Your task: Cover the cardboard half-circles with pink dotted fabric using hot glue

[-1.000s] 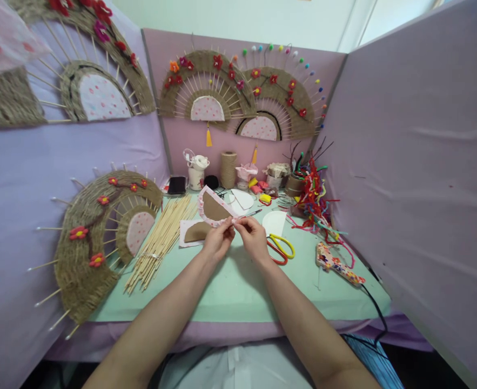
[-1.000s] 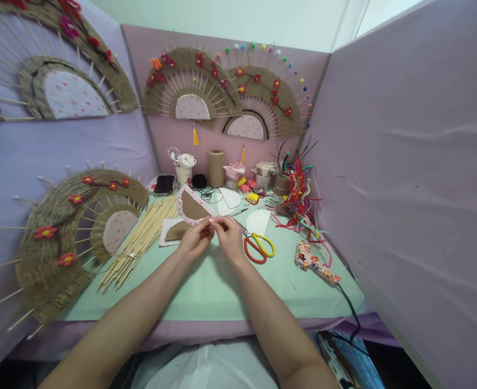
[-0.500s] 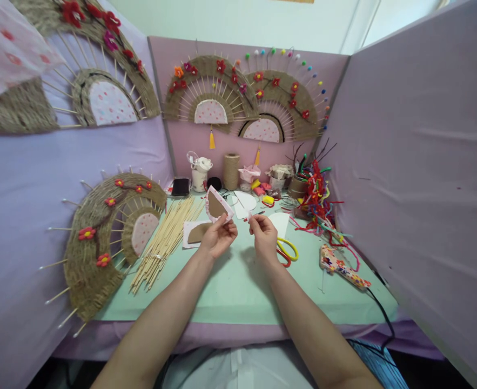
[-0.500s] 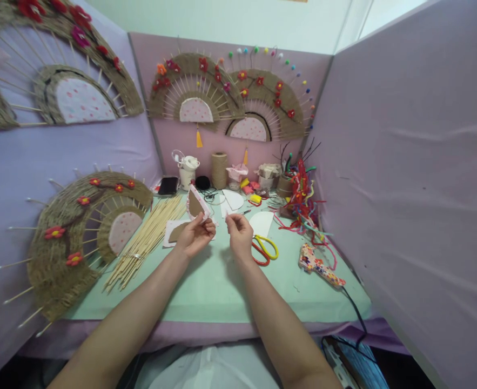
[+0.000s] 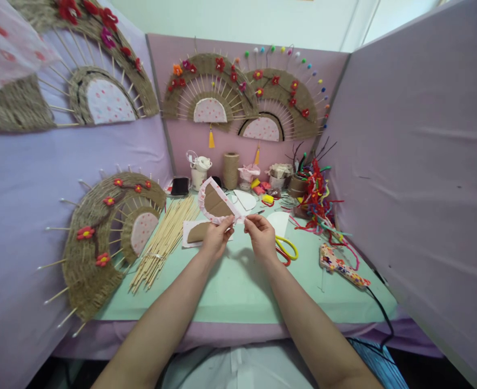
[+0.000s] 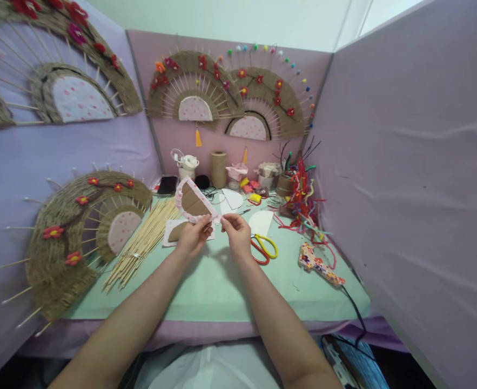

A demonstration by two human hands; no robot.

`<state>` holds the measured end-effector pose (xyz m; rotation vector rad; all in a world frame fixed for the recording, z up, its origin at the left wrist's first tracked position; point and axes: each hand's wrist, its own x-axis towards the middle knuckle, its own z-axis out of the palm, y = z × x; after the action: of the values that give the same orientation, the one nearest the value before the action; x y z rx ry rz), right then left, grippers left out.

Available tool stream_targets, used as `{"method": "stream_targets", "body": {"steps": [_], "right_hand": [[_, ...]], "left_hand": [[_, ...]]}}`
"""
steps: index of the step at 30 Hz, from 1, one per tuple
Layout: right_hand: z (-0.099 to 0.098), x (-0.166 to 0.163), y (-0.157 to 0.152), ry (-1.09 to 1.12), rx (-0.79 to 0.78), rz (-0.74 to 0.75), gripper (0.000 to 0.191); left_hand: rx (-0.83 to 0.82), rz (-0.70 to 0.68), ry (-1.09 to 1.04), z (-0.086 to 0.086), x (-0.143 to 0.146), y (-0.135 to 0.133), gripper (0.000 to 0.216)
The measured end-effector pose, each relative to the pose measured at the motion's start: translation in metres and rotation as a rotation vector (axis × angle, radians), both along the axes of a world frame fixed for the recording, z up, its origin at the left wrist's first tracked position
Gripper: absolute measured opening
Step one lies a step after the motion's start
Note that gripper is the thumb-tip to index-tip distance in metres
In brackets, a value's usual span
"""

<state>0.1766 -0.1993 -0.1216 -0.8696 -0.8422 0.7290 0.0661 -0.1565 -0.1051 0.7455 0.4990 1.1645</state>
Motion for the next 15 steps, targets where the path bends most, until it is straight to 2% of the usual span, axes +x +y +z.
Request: {"method": "stream_targets", "body": {"steps": [4,8,12,15], "right_hand": [[-0.004,0.000,0.005,0.040,-0.026,0.021,0.019],[-0.006,0.000,0.008,0.097,-0.093,0.028,0.027],[-0.006,0.002,0.008,0.091,-0.142,-0.054,0.037],[-0.004,0.003,0.004,-0.056,-0.117,-0.152,0.038]], "left_hand": [[0.111,0.047,0.166,-0.007,0.002,0.000,0.028],[0.161,0.125,0.380,-0.017,0.004,0.004,0.031],[0.186,0.159,0.497,-0.020,0.003,0.006,0.032],[0.206,0.161,0.585,-0.018,0.001,0.004,0.032]]}}
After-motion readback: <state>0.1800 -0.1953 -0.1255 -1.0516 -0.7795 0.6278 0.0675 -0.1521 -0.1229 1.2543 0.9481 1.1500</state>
